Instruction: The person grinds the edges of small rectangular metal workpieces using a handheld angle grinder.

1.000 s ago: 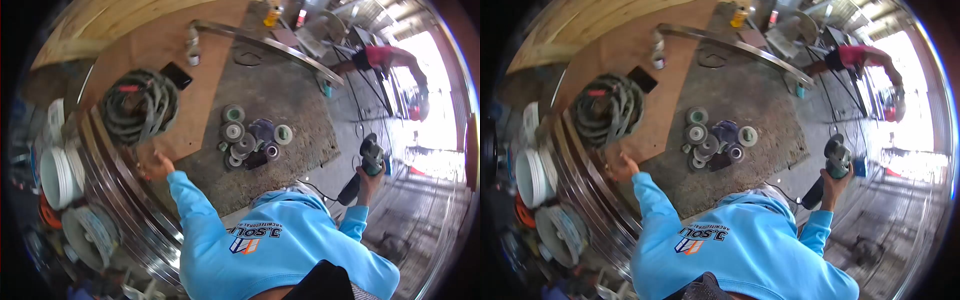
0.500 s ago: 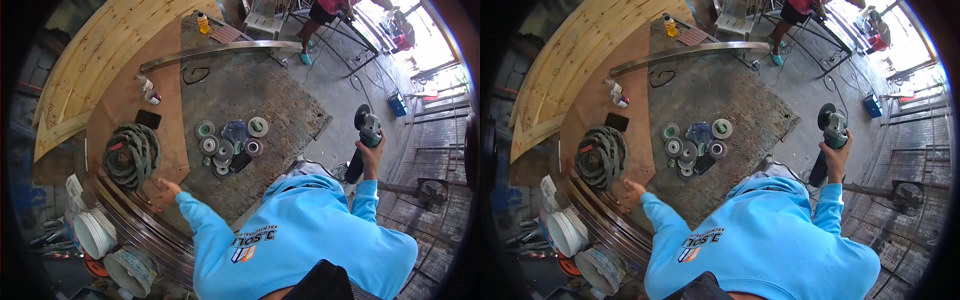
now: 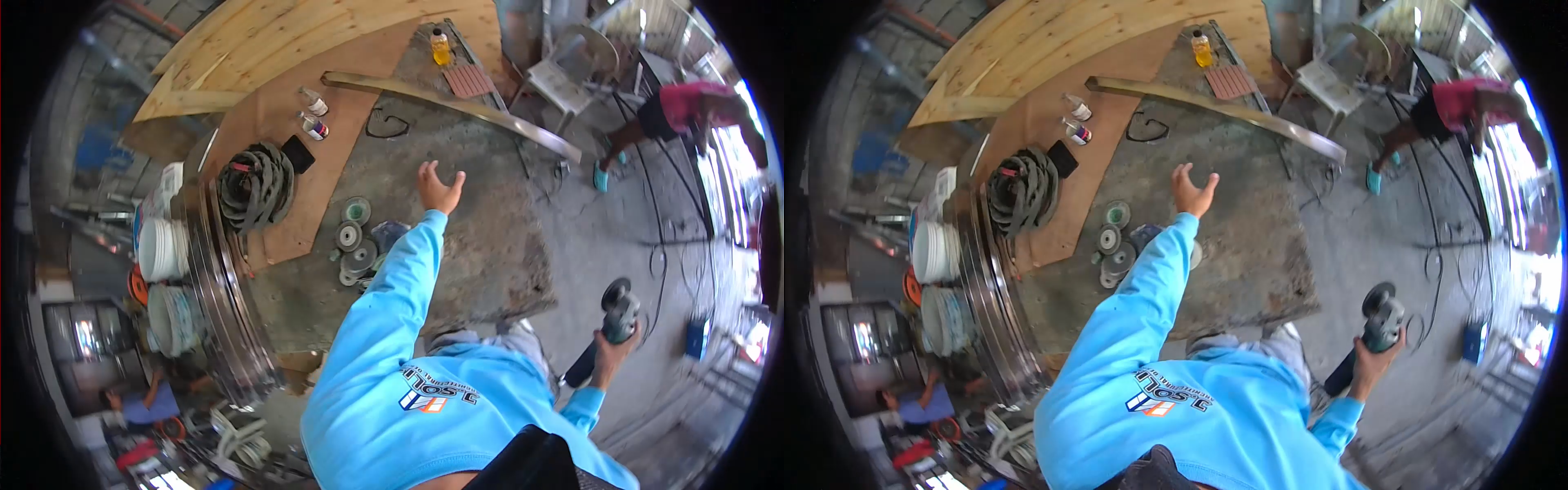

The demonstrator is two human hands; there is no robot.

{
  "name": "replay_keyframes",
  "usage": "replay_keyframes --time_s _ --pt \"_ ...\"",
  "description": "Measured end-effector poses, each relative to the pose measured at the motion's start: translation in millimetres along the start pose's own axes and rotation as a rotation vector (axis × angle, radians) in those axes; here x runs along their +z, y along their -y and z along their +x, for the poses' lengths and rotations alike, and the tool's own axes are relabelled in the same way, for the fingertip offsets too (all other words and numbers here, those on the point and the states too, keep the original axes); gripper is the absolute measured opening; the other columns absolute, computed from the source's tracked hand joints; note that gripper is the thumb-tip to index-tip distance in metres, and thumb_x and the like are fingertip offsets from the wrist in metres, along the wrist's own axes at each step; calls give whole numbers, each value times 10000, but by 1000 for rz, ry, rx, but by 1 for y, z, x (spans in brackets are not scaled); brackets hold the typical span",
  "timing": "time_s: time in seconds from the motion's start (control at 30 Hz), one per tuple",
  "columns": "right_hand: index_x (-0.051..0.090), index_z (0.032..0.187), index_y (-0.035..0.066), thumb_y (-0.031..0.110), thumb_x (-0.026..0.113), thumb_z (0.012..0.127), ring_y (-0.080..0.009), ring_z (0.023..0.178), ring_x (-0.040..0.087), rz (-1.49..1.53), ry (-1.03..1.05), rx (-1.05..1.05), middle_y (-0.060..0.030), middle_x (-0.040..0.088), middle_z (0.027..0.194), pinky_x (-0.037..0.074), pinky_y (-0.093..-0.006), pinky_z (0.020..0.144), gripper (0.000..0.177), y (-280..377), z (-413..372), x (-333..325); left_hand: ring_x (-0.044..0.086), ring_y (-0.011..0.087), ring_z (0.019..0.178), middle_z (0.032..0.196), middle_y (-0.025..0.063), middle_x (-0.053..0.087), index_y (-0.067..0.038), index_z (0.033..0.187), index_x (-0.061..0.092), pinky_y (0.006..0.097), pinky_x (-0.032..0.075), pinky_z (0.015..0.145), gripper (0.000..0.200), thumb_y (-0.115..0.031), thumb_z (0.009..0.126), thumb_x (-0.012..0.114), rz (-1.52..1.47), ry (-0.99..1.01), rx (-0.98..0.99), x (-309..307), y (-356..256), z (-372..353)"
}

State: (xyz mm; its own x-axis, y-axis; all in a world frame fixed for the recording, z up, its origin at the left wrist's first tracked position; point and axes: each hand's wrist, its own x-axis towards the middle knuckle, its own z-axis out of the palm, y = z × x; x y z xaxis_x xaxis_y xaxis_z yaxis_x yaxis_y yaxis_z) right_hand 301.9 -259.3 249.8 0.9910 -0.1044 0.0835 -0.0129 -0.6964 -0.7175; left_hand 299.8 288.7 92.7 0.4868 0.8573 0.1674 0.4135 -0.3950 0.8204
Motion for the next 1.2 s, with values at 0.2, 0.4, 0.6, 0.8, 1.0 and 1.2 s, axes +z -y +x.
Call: replay_keyframes --time_s 0.2,0.4,0.6,0.8,1.0,1.2 --pt "442 1539 82 48 823 607 -354 1279 581 17 76 101 -187 577 1402 441 -442 1120 1007 -50 68 -26 406 489 1473 1575 338 413 103 1543 378 520 363 1226 1181 -628 759 873 -72 -56 -440 196 -71 83" --pt "436 1540 84 33 817 614 -356 1238 601 -151 -11 205 -183 584 1382 465 -431 1074 1003 -84 53 -75 463 422 1438 1552 274 413 92 1592 166 519 428 1186 1518 -693 564 961 -80 -64 -810 337 -65 148" --pt "431 1541 87 -6 818 615 -356 1196 625 -93 -122 471 -192 587 1385 486 -448 1049 1008 -105 62 -69 493 427 1346 1501 270 419 105 1477 268 503 514 1102 1186 -407 662 959 210 -85 -902 317 -126 136" --pt "427 1542 88 -22 823 615 -351 1179 638 23 -214 627 -199 595 1382 496 -456 1040 1014 -106 43 -99 708 334 1024 1235 252 629 108 1301 406 450 600 905 803 -223 712 842 -362 -38 -837 298 -72 119" --pt "423 1540 72 -23 831 624 -366 1191 633 -42 -110 459 -205 577 1398 496 -451 1050 1007 -131 85 -90 682 254 862 1033 130 698 14 1102 610 467 555 758 426 -163 761 794 -766 9 -693 147 -96 35" --pt "414 1548 53 17 841 634 -358 1283 581 97 40 162 -199 553 1431 453 -440 1106 1010 -133 159 -66 661 220 971 1037 74 705 -64 1025 676 506 525 801 353 -325 811 778 -856 -153 -666 63 -122 27"
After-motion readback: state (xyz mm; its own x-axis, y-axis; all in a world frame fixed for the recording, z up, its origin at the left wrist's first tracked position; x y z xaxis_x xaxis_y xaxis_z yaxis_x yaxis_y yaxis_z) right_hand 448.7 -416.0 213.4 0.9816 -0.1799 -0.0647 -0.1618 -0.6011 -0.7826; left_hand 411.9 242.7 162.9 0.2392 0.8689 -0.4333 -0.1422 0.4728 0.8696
